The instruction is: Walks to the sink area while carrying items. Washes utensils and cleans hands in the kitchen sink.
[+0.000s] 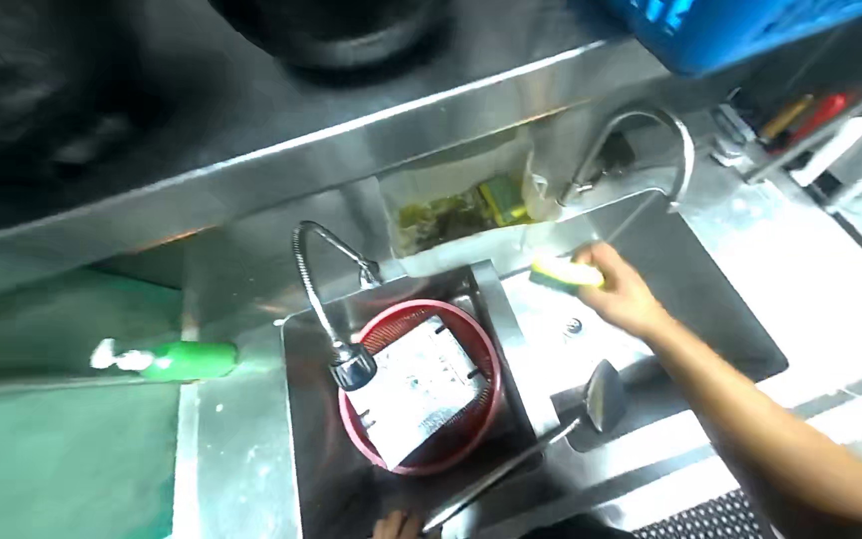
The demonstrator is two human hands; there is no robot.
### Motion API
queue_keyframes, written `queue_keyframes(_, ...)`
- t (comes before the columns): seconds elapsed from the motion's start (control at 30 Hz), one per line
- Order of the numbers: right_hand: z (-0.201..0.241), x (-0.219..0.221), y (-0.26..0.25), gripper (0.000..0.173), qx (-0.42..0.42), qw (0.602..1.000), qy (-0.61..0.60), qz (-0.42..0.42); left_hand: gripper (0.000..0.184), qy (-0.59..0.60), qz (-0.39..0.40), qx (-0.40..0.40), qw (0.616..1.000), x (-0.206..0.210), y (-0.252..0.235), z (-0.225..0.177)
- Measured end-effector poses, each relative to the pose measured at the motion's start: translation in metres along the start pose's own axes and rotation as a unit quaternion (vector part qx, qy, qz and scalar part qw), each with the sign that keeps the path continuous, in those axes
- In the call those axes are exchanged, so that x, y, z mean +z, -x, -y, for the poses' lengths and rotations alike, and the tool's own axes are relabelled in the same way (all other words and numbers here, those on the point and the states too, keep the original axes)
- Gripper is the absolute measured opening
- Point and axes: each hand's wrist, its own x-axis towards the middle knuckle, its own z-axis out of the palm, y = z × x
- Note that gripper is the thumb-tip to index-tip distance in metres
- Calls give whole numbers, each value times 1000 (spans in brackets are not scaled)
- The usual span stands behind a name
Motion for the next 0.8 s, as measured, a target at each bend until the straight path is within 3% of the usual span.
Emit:
queue_keyframes(0.13, -106, 27, 143, 31, 214, 973, -49, -73, 43, 19, 35, 55, 998, -3, -21, -17)
queue_keyframes(0.2, -136, 48, 186, 49, 208, 974, 3, -83, 42, 30, 55, 80, 995, 3, -34, -36)
queue_keyframes(0.27, -145, 73, 209, 46, 155, 985, 67, -37, 43, 25, 72, 87, 993, 16, -46, -50)
queue_keyframes(0.33, -140, 98, 218, 33, 106, 985, 137, -14, 50, -18, 99, 69, 993, 22, -53, -57)
queue_keyframes(0.47, -135, 114, 187, 38, 37, 969, 242, -2, 56, -33, 128, 60, 989, 20, -60, -53)
queue_keyframes(0.57, -150, 94, 140, 43, 129, 967, 218, 20, 57, -35, 103, 57, 992, 26, -58, -51)
queue_keyframes(0.67, -172, 83, 132, 42, 237, 953, 186, -33, 57, -21, 73, 54, 996, 26, -54, -53)
queue_keyframes(0.73, -163, 91, 152, 45, 226, 948, 218, -43, 57, -14, 81, 51, 995, 23, -56, -54)
queue_keyframes(0.8, -145, 108, 184, 45, 152, 959, 237, -26, 58, -10, 100, 43, 994, 22, -57, -54)
